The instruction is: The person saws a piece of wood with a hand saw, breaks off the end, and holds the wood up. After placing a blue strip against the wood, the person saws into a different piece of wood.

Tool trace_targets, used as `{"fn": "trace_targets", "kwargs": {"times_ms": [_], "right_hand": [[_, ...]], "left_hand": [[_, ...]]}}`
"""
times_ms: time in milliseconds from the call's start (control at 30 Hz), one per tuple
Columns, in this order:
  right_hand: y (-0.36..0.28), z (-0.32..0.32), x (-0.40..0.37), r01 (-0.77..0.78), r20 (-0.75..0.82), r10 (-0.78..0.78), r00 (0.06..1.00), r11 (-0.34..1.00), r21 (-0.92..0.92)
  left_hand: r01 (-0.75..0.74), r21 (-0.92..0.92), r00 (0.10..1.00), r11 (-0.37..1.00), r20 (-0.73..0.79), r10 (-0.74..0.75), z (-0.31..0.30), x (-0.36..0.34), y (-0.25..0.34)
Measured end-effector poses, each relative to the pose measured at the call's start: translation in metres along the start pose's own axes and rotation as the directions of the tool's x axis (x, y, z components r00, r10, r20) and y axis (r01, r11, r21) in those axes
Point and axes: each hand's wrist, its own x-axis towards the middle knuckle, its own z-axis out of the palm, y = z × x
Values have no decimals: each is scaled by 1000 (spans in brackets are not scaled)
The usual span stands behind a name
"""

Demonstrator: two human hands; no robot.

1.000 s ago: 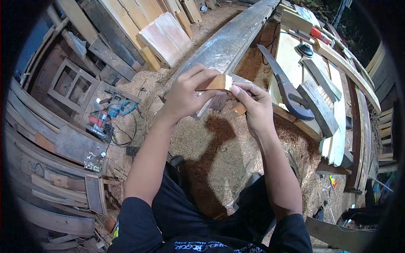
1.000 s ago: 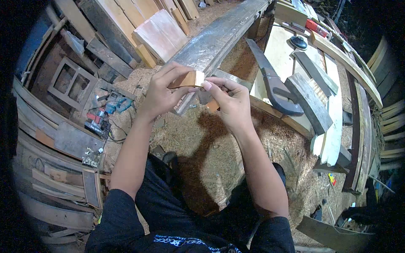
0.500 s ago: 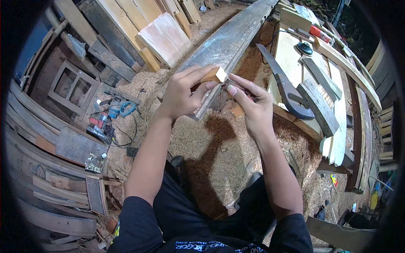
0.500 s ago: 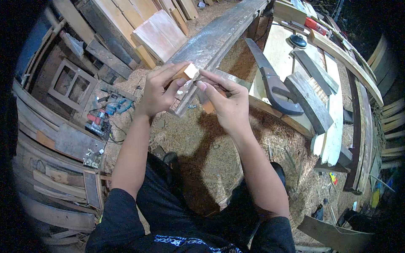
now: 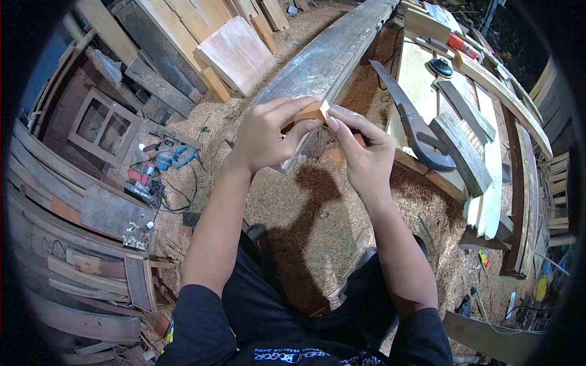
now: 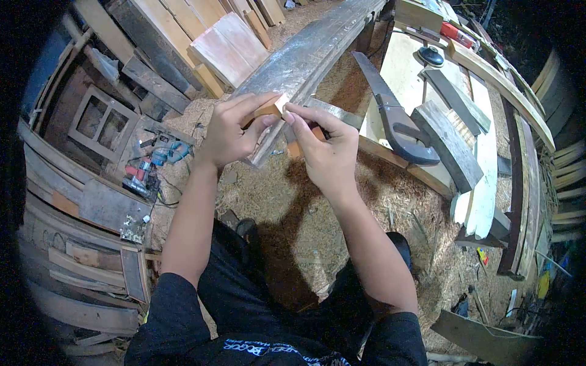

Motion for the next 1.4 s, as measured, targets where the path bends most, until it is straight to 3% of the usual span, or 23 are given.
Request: {"fn": "trace_targets", "kwargs": {"times_ms": [67, 167, 467, 600, 667, 800, 867, 900, 933, 1033, 1133, 1267, 1367, 1400], "right_hand": [[-1, 1, -1, 179, -10, -184, 983, 968, -178], [0, 0, 0, 293, 21, -303, 953, 898, -330], [10, -4, 2, 493, 85, -515, 853, 743, -452], [10, -4, 2, 515, 80, -542, 837, 729, -451], [7, -6, 0, 384, 47, -402, 914, 822, -421], [15, -9, 4, 346, 20, -376, 926, 829, -439], [15, -8, 6, 217, -59, -255, 965, 906, -363], [14, -7, 5, 116, -98, -151, 984, 948, -295], [14, -6, 6, 118, -96, -152, 984, 948, -295], [15, -9, 10, -52, -86, 37, 996, 983, -179], [20, -6, 11, -125, -97, 115, 989, 987, -106], [26, -5, 12, -136, -37, 132, 991, 976, -168], [30, -2, 13, -92, -7, 92, 996, 988, -127], [31, -2, 14, -159, 2, 159, 987, 987, -30]], "left_hand": [[30, 20, 999, 999, 12, -30, 0, 0, 3], [27, 24, 1000, 999, 8, -27, 0, 0, 3], [22, 47, 1000, 999, 19, -23, 3, 1, 4], [23, 61, 1000, 998, 15, -24, 5, 0, 3], [7, 41, 1000, 999, -6, -7, 8, -1, 1], [-5, 48, 1000, 999, -4, 5, 7, -1, 2], [101, 37, 994, 994, 33, -102, 2, 1, 7], [101, 38, 994, 994, 31, -102, 2, 0, 6], [94, 16, 995, 995, 26, -94, 3, -1, 4], [61, 39, 998, 997, 26, -62, 4, -4, -6], [39, 116, 998, 992, 35, -44, 1, -5, -8], [53, 176, 997, 983, 39, -61, 4, -7, -13], [-28, 180, 999, 983, 30, 22, 10, -9, -19], [-26, 181, 999, 983, 29, 21, 9, -8, -18]]}}
